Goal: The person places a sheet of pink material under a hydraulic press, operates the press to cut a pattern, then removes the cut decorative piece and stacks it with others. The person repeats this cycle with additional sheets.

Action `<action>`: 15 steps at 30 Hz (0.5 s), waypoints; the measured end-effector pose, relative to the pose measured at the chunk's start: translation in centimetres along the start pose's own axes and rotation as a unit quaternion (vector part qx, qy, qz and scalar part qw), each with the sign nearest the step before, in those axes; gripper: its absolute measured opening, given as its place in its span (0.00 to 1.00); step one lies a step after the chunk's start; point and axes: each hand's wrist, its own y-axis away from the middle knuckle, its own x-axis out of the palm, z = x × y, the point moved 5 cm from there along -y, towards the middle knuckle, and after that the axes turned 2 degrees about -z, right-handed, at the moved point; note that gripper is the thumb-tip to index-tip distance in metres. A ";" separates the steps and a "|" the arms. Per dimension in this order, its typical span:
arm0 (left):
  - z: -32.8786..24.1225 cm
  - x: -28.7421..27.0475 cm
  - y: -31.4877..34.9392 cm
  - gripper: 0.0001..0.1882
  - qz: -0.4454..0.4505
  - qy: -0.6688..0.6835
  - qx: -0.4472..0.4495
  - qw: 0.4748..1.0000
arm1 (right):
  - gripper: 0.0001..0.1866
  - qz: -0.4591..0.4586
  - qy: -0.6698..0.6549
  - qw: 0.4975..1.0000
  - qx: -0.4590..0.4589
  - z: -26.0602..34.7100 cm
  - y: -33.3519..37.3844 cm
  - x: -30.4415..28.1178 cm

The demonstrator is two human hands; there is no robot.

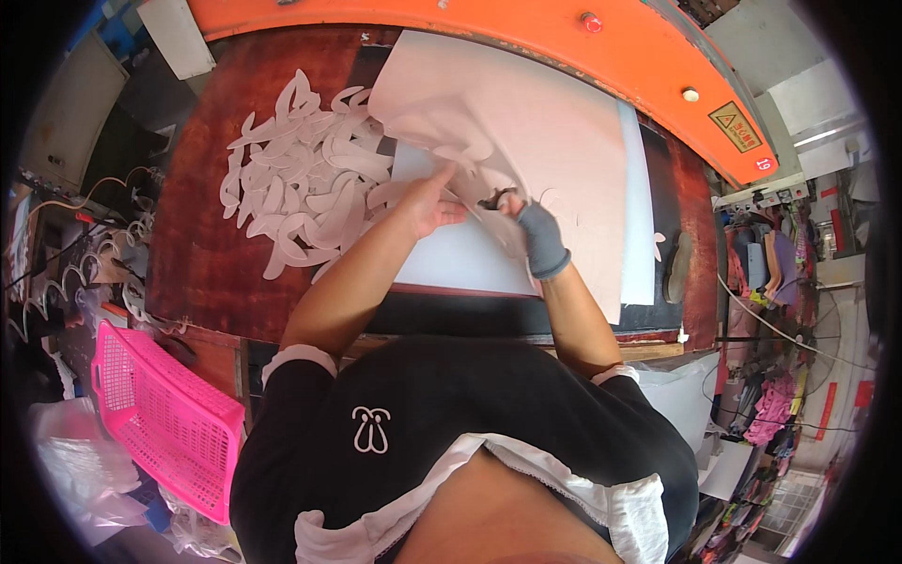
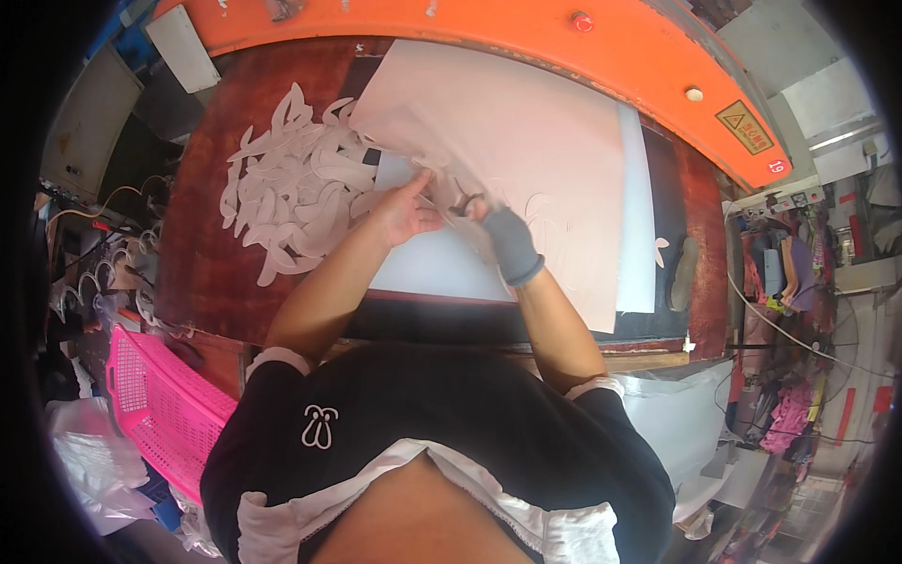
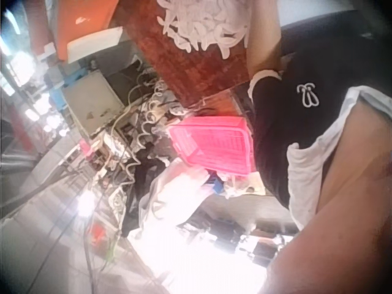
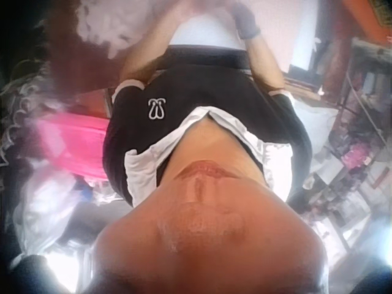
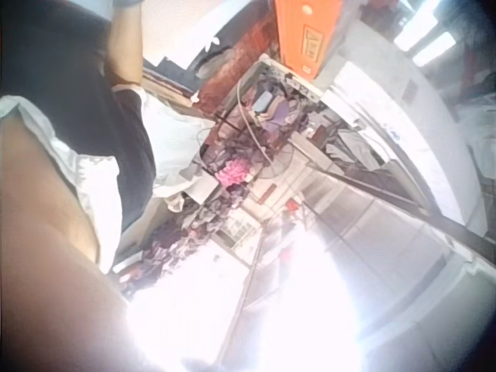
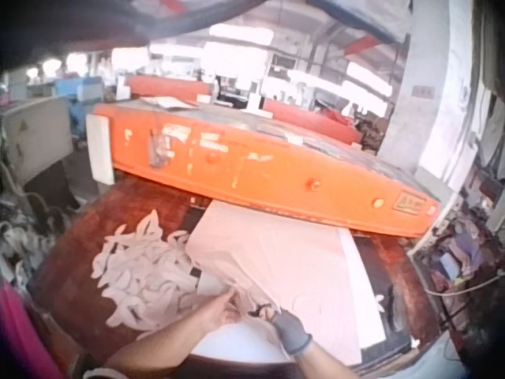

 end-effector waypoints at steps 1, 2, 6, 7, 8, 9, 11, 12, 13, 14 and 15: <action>0.2 -0.2 -0.3 0.33 0.001 -0.007 0.008 1.000 | 0.15 0.014 -0.022 0.999 -0.018 0.1 0.3 0.5; 0.2 -0.5 -0.5 0.32 0.008 -0.014 0.013 1.000 | 0.15 -0.006 -0.030 0.999 -0.023 0.0 0.8 0.8; -0.7 -2.4 0.5 0.28 -0.106 -0.084 0.116 0.984 | 0.15 -0.030 -0.056 0.998 0.000 -0.7 2.1 1.7; -1.1 -2.9 1.1 0.28 -0.135 -0.087 0.156 0.975 | 0.15 -0.016 -0.069 0.998 -0.001 -0.6 2.1 1.8; -1.4 -3.4 2.0 0.28 -0.154 -0.091 0.195 0.964 | 0.15 -0.039 -0.089 0.995 0.000 -0.6 2.0 1.4; -2.1 -3.9 2.8 0.28 -0.167 -0.091 0.236 0.953 | 0.16 -0.048 -0.119 0.992 0.000 -0.5 1.8 0.9; -3.6 -5.6 4.8 0.30 -0.185 -0.182 0.274 0.926 | 0.15 -0.075 -0.207 0.975 -0.035 0.2 1.2 -0.3; -4.3 -6.5 5.7 0.31 -0.204 -0.226 0.285 0.909 | 0.15 -0.062 -0.233 0.970 -0.039 0.5 1.0 -0.8; -5.3 -6.6 7.1 0.32 -0.251 -0.380 0.364 0.813 | 0.15 -0.054 -0.262 0.962 -0.050 0.9 0.8 -1.4; -5.5 -6.2 8.5 0.32 -0.301 -0.517 0.419 0.682 | 0.15 -0.027 -0.327 0.944 -0.034 1.0 0.8 -1.5; -4.9 -5.8 9.5 0.33 -0.344 -0.643 0.416 0.543 | 0.15 -0.031 -0.356 0.934 -0.028 1.1 0.5 -1.8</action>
